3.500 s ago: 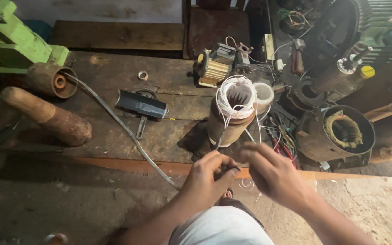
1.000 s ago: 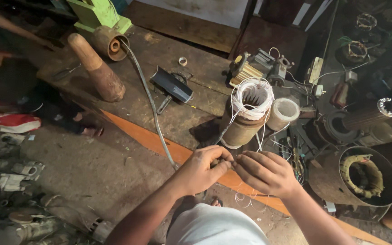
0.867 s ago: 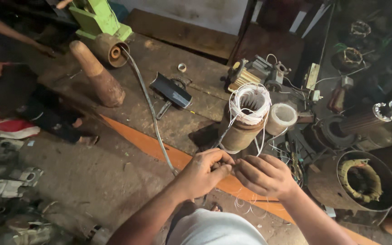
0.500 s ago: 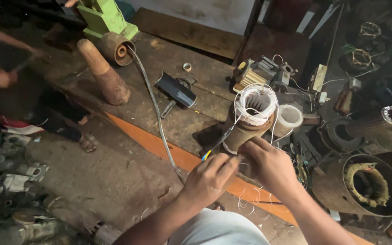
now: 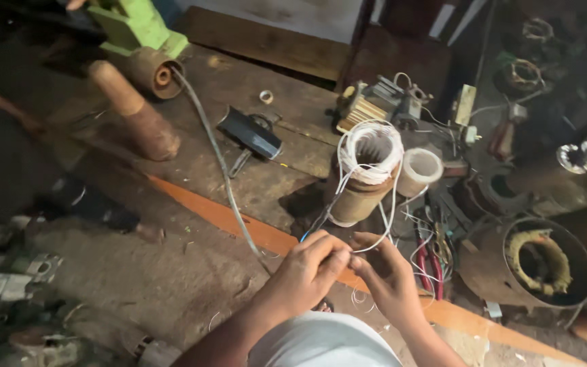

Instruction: The person strips insulation from several colored wires using a knife and pliers, twists the exposed strands, and wraps the connections with electrical tape. The person also uses a metal tube to press the taped joint.

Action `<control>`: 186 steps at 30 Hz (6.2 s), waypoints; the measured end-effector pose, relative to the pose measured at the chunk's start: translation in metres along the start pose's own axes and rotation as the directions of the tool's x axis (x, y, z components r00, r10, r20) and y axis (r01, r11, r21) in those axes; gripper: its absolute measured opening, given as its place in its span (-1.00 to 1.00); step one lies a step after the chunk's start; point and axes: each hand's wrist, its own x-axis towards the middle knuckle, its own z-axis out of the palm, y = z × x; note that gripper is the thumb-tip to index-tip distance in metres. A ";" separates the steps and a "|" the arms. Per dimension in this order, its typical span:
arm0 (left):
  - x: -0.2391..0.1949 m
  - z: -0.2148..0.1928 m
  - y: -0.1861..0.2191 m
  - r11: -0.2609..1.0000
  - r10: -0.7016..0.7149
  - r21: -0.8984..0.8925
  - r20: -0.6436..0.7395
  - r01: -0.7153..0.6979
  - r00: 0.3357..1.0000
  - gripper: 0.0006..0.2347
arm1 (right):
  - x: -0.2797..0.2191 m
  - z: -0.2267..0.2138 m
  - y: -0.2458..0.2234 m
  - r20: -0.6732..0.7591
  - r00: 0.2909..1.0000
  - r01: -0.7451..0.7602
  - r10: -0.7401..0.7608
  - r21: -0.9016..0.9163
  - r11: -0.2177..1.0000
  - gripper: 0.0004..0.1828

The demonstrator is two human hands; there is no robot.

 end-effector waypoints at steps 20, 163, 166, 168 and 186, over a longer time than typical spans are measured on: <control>0.015 0.037 -0.041 0.992 0.055 0.119 -0.135 -0.039 0.989 -0.78 | 0.000 0.004 -0.002 0.069 0.997 -0.034 0.035 -0.023 0.999 -0.85; 0.021 -0.064 -0.053 0.842 -0.028 -0.501 0.333 0.202 0.942 -0.74 | -0.016 0.056 -0.019 -0.173 0.982 -0.120 0.072 -0.283 0.952 -0.85; 0.022 -0.067 -0.050 0.857 -0.013 -0.481 0.337 0.184 0.942 -0.70 | -0.014 0.054 -0.015 -0.181 0.980 -0.119 0.079 -0.226 0.967 -0.86; 0.022 -0.068 -0.050 0.877 -0.010 -0.448 0.343 0.173 0.939 -0.70 | -0.014 0.055 -0.013 -0.159 0.985 -0.094 0.066 -0.176 0.980 -0.86; 0.027 -0.061 -0.044 0.933 -0.028 -0.331 0.319 0.139 0.947 -0.80 | 0.007 0.073 -0.029 -0.274 0.959 0.130 -0.072 0.199 0.971 -0.53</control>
